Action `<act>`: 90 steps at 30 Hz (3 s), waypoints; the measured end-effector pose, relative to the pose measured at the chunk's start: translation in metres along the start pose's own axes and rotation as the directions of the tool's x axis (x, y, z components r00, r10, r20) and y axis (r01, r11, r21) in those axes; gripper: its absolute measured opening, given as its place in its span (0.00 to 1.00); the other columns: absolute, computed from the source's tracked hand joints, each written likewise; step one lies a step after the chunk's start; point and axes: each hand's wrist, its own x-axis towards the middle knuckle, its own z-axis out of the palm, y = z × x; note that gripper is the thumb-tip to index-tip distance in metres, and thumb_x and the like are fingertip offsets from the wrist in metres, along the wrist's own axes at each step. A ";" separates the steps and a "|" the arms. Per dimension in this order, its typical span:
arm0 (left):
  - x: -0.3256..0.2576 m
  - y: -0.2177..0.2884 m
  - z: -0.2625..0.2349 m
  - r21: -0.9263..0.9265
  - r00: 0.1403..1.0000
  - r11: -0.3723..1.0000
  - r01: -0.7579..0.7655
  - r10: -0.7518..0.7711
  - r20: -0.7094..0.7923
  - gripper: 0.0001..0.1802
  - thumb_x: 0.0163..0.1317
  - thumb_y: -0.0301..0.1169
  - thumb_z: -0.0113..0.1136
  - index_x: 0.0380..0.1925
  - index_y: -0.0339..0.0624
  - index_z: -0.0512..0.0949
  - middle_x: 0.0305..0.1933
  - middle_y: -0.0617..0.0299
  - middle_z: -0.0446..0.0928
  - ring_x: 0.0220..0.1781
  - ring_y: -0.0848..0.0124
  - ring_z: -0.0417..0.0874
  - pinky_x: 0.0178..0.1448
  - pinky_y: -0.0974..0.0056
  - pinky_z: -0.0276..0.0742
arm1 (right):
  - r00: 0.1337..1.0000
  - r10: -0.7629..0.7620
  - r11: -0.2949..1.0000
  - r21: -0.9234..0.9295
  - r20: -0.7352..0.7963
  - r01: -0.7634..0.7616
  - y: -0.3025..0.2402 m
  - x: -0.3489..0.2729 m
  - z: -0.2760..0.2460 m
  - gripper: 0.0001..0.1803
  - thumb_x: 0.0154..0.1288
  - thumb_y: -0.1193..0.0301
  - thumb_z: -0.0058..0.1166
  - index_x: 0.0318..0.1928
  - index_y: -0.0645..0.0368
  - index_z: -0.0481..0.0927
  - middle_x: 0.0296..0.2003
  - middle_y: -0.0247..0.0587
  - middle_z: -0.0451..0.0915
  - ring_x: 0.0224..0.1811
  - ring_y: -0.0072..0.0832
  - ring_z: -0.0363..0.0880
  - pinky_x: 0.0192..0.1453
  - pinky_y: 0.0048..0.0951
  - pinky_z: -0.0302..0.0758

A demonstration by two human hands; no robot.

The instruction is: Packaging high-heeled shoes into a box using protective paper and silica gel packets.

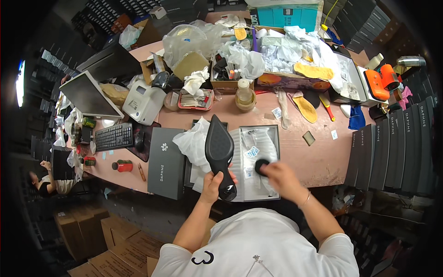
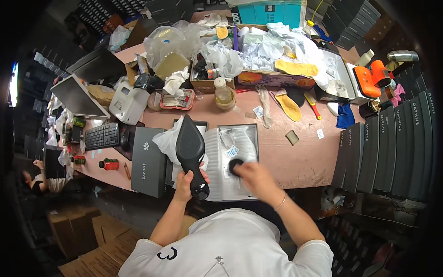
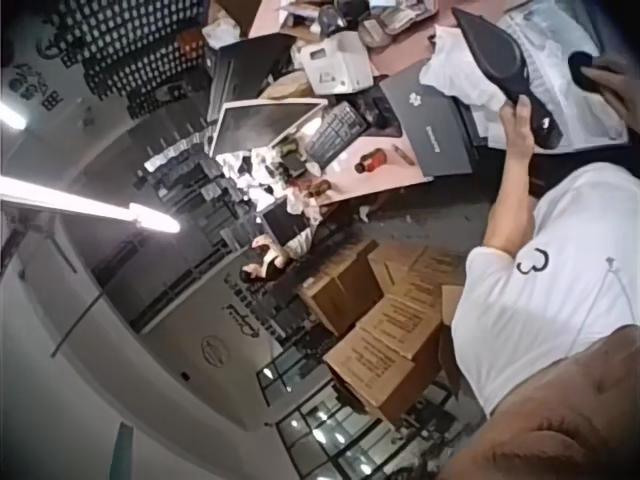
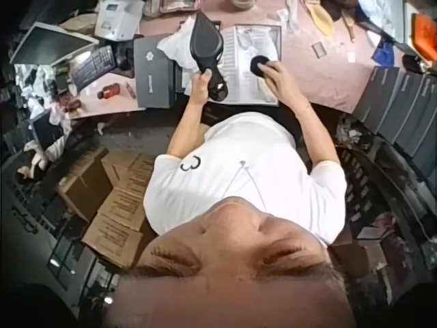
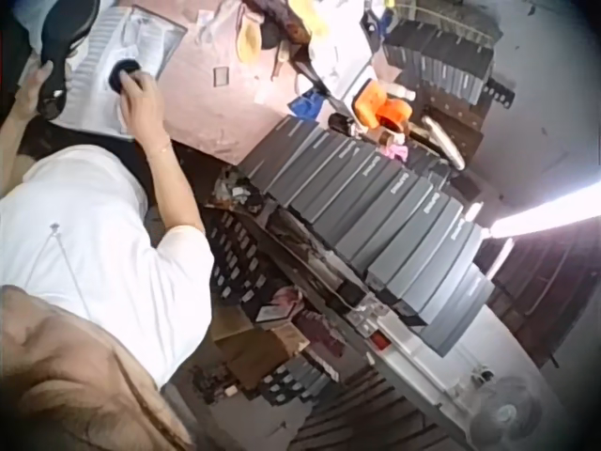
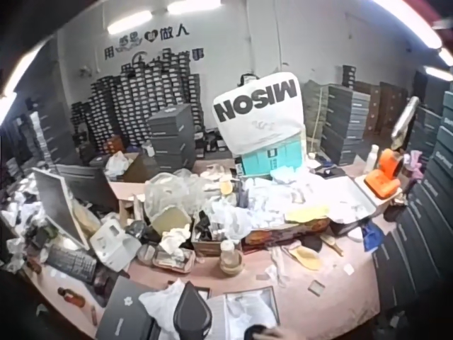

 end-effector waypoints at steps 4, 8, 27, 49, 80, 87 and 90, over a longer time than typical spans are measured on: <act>0.025 -0.015 -0.025 0.158 0.974 0.968 0.194 -0.170 -0.150 0.18 0.68 0.40 0.52 0.41 0.31 0.76 0.32 0.60 0.79 0.37 0.72 0.82 0.44 0.67 0.77 | 0.940 0.213 0.887 -0.350 -0.268 -0.301 0.083 0.024 -0.011 0.33 0.55 0.65 0.63 0.61 0.58 0.68 0.61 0.55 0.65 0.63 0.50 0.63 0.64 0.47 0.60; 0.035 -0.031 -0.059 0.808 0.971 0.569 0.154 0.064 -0.230 0.19 0.66 0.34 0.55 0.50 0.29 0.72 0.42 0.55 0.78 0.46 0.67 0.79 0.46 0.66 0.76 | 0.985 0.150 0.851 -0.496 -0.090 -0.175 0.060 0.039 0.024 0.28 0.54 0.64 0.62 0.55 0.60 0.73 0.60 0.52 0.67 0.64 0.48 0.63 0.67 0.52 0.56; 0.012 -0.145 0.062 0.424 0.992 0.901 0.090 -0.045 -0.116 0.36 0.61 0.42 0.61 0.64 0.37 0.60 0.66 0.43 0.60 0.72 0.54 0.55 0.71 0.51 0.52 | 0.771 0.451 0.868 0.424 -0.449 -0.260 0.066 0.019 0.003 0.07 0.71 0.72 0.46 0.40 0.63 0.73 0.38 0.37 0.76 0.38 0.26 0.77 0.43 0.29 0.74; 0.012 -0.096 0.023 0.286 0.977 0.937 0.201 -0.170 -0.130 0.21 0.69 0.39 0.53 0.54 0.35 0.73 0.48 0.58 0.78 0.52 0.70 0.78 0.56 0.65 0.74 | 0.921 0.360 0.856 -0.445 0.150 -0.263 0.087 0.071 0.060 0.38 0.59 0.76 0.49 0.69 0.66 0.50 0.28 0.59 0.80 0.30 0.56 0.80 0.38 0.47 0.77; 0.023 0.000 0.046 -0.164 0.972 0.960 0.226 -0.233 -0.020 0.42 0.67 0.63 0.37 0.63 0.34 0.61 0.68 0.51 0.61 0.67 0.57 0.64 0.72 0.54 0.54 | 0.876 0.379 0.919 0.229 -0.299 -0.319 -0.082 -0.070 0.030 0.41 0.39 0.65 0.67 0.57 0.62 0.67 0.49 0.56 0.71 0.47 0.52 0.75 0.47 0.42 0.75; 0.103 -0.018 -0.009 -0.105 0.990 0.984 0.141 -0.143 -0.015 0.32 0.67 0.49 0.52 0.62 0.37 0.65 0.64 0.58 0.66 0.65 0.63 0.65 0.69 0.54 0.56 | 0.816 0.209 0.977 0.152 -0.539 -0.150 -0.074 -0.075 0.024 0.37 0.37 0.67 0.68 0.52 0.62 0.69 0.44 0.56 0.74 0.46 0.52 0.75 0.50 0.44 0.74; 0.141 0.006 -0.024 -0.110 0.994 0.991 0.074 -0.082 -0.074 0.31 0.67 0.49 0.52 0.59 0.35 0.67 0.61 0.54 0.69 0.61 0.61 0.69 0.66 0.55 0.61 | 0.939 0.178 0.966 -0.131 -0.295 -0.224 -0.058 -0.078 0.006 0.36 0.40 0.68 0.68 0.53 0.59 0.69 0.47 0.54 0.72 0.47 0.50 0.76 0.48 0.42 0.75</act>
